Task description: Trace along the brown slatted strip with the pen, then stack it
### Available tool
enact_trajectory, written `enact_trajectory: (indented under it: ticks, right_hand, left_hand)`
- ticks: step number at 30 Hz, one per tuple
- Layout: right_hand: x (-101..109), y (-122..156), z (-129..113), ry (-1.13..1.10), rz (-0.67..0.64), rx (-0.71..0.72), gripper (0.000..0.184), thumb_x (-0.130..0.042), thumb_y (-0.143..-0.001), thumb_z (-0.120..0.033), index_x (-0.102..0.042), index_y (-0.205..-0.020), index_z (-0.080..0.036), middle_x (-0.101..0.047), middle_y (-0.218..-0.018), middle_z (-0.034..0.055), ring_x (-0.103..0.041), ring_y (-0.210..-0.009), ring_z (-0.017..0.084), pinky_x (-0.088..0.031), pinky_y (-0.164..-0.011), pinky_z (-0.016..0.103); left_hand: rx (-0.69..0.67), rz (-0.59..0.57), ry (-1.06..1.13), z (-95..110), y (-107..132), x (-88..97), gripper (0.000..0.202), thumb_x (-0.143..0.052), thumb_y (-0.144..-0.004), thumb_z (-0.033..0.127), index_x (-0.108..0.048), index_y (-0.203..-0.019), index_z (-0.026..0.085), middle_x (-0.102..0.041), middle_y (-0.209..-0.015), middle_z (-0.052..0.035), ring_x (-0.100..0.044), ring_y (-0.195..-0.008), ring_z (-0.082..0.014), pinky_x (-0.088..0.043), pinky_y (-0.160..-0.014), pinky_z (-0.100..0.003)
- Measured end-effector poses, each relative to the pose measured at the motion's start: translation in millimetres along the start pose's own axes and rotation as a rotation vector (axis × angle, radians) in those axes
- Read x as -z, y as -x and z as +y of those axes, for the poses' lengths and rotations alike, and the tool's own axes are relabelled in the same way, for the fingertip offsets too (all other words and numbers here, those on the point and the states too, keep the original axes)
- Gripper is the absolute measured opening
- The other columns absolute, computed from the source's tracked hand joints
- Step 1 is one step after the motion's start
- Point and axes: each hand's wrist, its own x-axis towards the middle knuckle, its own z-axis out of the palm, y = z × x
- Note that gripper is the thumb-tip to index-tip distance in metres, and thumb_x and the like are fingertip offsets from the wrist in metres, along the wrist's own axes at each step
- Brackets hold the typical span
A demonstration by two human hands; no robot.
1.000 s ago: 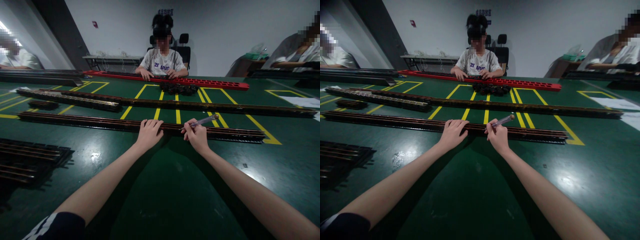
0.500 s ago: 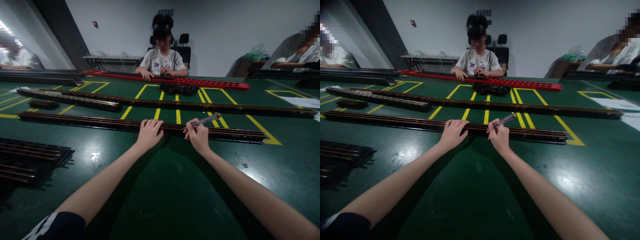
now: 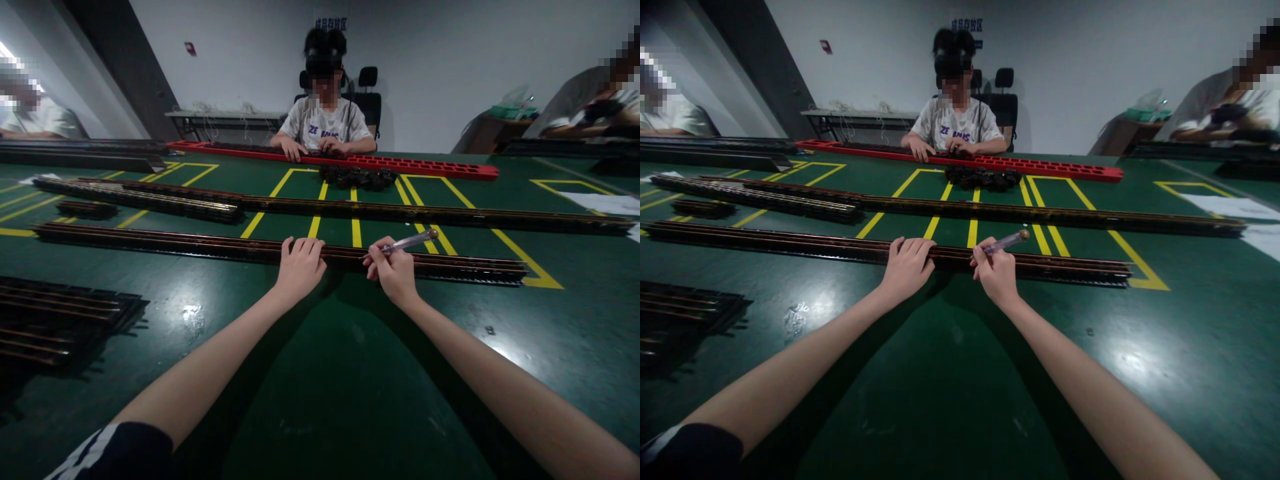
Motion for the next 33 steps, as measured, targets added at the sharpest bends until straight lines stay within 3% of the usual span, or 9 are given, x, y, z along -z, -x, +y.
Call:
enact_trajectory:
  ticks: [5, 13, 19, 33]
  right_hand:
    - [-0.7, -0.6, -0.6, 0.001, -0.031, 0.001, 0.029, -0.05, -0.088, -0.041, -0.051, -0.073, -0.017, -0.061, -0.06, 0.0012, -0.054, -0.038, 0.009, -0.041, -0.035, 0.019]
    - [-0.6, 0.3, 0.7, -0.002, 0.076, -0.009, 0.027, -0.05, -0.088, -0.042, -0.049, -0.076, -0.018, -0.059, -0.056, -0.0008, -0.053, -0.036, 0.009, -0.04, -0.034, 0.02]
    - [0.5, -0.6, -1.1, 0.033, 0.031, -0.012, 0.025, -0.05, -0.088, -0.039, -0.048, -0.075, -0.018, -0.059, -0.058, -0.0005, -0.054, -0.037, 0.009, -0.041, -0.035, 0.02]
    - [0.2, 0.7, -3.2, 0.016, 0.058, -0.005, 0.03, -0.05, -0.088, -0.045, -0.048, -0.076, -0.018, -0.059, -0.059, -0.0002, -0.054, -0.038, 0.009, -0.041, -0.035, 0.02]
  left_hand:
    - [0.01, -0.008, -0.001, 0.5, 0.4, 1.4, 0.035, -0.036, -0.09, 0.019, -0.057, -0.118, 0.015, -0.061, -0.12, -0.0091, -0.051, -0.114, -0.0235, -0.027, -0.106, -0.047]
    - [0.0, -0.002, -0.006, 0.5, 0.3, 2.0, 0.036, -0.035, -0.09, 0.018, -0.057, -0.119, 0.015, -0.062, -0.12, -0.0092, -0.051, -0.114, -0.0235, -0.027, -0.106, -0.047]
    - [0.007, -0.004, 0.002, 1.2, 0.5, 2.9, 0.036, -0.035, -0.09, 0.018, -0.057, -0.118, 0.016, -0.062, -0.119, -0.0093, -0.052, -0.114, -0.0237, -0.027, -0.106, -0.048]
    - [0.012, -0.027, 0.004, 2.0, 0.5, 5.4, 0.037, -0.035, -0.09, 0.018, -0.057, -0.12, 0.015, -0.061, -0.122, -0.0099, -0.051, -0.115, -0.0244, -0.026, -0.107, -0.048]
